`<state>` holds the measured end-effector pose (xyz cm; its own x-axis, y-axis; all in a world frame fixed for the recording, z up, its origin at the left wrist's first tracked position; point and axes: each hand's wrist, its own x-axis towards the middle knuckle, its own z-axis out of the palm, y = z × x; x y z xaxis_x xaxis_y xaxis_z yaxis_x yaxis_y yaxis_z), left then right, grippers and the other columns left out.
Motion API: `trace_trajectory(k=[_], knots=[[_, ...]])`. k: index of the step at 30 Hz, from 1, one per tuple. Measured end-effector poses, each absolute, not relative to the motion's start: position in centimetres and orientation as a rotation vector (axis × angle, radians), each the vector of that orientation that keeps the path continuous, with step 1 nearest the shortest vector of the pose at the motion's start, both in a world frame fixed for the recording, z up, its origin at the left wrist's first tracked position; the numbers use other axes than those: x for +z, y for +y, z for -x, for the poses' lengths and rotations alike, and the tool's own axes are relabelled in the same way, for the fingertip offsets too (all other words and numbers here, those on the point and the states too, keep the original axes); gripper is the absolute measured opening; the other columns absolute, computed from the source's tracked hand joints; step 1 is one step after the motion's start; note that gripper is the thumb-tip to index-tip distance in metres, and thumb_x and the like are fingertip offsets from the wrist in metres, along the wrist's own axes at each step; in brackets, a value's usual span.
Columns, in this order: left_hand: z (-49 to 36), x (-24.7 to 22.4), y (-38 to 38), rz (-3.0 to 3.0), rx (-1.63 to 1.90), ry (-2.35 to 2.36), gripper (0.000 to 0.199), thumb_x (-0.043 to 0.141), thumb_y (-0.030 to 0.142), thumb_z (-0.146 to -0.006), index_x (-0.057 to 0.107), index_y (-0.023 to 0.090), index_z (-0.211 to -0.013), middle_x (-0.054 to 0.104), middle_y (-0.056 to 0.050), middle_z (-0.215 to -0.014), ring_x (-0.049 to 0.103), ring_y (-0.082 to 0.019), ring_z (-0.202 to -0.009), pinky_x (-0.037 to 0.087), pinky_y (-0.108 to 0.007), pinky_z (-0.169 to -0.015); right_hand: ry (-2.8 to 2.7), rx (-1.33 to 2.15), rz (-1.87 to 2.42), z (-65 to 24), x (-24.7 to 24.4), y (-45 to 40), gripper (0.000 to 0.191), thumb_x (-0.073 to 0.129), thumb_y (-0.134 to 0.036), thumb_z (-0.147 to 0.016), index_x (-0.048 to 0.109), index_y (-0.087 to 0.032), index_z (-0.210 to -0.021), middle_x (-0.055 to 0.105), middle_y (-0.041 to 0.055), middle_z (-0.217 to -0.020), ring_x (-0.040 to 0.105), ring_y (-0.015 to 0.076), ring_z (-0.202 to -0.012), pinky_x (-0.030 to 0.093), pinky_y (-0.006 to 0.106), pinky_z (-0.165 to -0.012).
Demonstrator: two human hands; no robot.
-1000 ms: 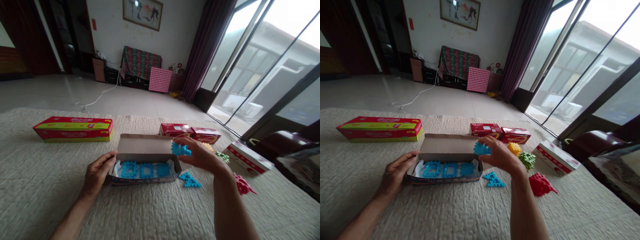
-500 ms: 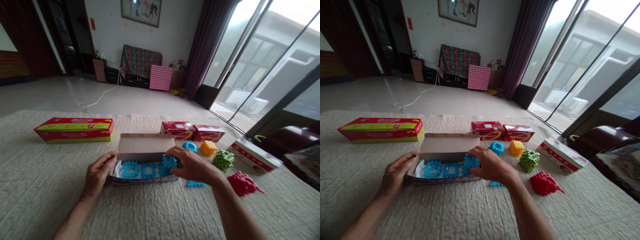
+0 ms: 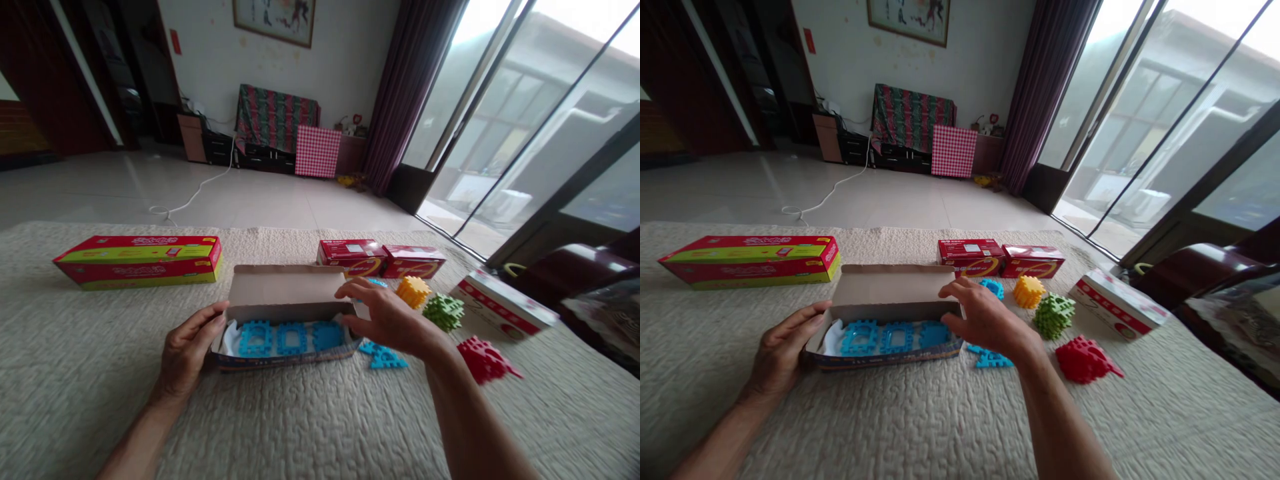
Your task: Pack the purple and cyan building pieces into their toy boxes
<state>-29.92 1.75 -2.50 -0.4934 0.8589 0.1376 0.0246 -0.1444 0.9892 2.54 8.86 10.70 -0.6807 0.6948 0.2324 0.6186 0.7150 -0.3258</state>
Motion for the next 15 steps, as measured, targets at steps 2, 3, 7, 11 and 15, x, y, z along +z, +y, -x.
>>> trace_trajectory(k=[2, 3, 7, 11, 15], knots=[[29.8, -2.3, 1.7, -1.018, 1.703, 1.506, 0.040, 0.072, 0.042, -0.072, 0.071, 0.021, -0.106, 0.072, -0.002, -0.103, 0.063, -0.020, -0.100, 0.050, -0.023, -0.082, -2.471, 0.243, 1.052, -3.4, 10.3, 10.1, 0.029, 0.055, -0.017, -0.080, 0.060, -0.021, -0.109, 0.064, 0.0052, -0.110, 0.061, 0.0188, -0.100, 0.047, 0.034, -0.088], [29.8, -2.3, 1.7, -1.012, 1.701, 1.511, 0.040, 0.072, 0.042, -0.072, 0.071, 0.021, -0.106, 0.072, -0.002, -0.104, 0.063, -0.021, -0.101, 0.051, -0.023, -0.082, -2.415, 0.202, 1.081, -3.9, 10.0, 10.9, 0.031, 0.053, -0.015, -0.080, 0.060, -0.021, -0.109, 0.064, 0.0054, -0.110, 0.061, 0.0190, -0.100, 0.047, 0.035, -0.089], [29.8, -2.3, 1.8, -0.956, 1.687, 1.531, 0.043, 0.074, 0.043, -0.067, 0.072, 0.022, -0.104, 0.072, -0.002, -0.104, 0.064, -0.023, -0.102, 0.055, -0.024, -0.078, -2.275, 0.074, 1.351, -6.3, 7.7, 13.8, 0.043, 0.047, -0.005, -0.071, 0.061, -0.016, -0.110, 0.065, 0.0107, -0.111, 0.062, 0.0225, -0.100, 0.048, 0.039, -0.089], [30.1, -2.7, 1.9, -0.949, 1.674, 1.545, 0.043, 0.074, 0.042, -0.066, 0.072, 0.024, -0.104, 0.072, 0.000, -0.106, 0.063, -0.025, -0.106, 0.057, -0.025, -0.077, -2.335, 0.117, 1.466, -8.0, 5.2, 15.4, 0.054, 0.050, -0.004, -0.064, 0.059, -0.016, -0.117, 0.063, 0.0132, -0.120, 0.060, 0.0253, -0.108, 0.047, 0.040, -0.094], [30.4, -2.9, 1.9, -0.974, 1.669, 1.554, 0.041, 0.073, 0.041, -0.068, 0.071, 0.024, -0.105, 0.072, 0.001, -0.107, 0.061, -0.026, -0.110, 0.057, -0.028, -0.083, -2.375, 0.138, 1.490, -8.3, 4.3, 15.7, 0.055, 0.055, -0.010, -0.067, 0.057, -0.014, -0.121, 0.061, 0.0146, -0.124, 0.058, 0.0259, -0.113, 0.045, 0.038, -0.097]])
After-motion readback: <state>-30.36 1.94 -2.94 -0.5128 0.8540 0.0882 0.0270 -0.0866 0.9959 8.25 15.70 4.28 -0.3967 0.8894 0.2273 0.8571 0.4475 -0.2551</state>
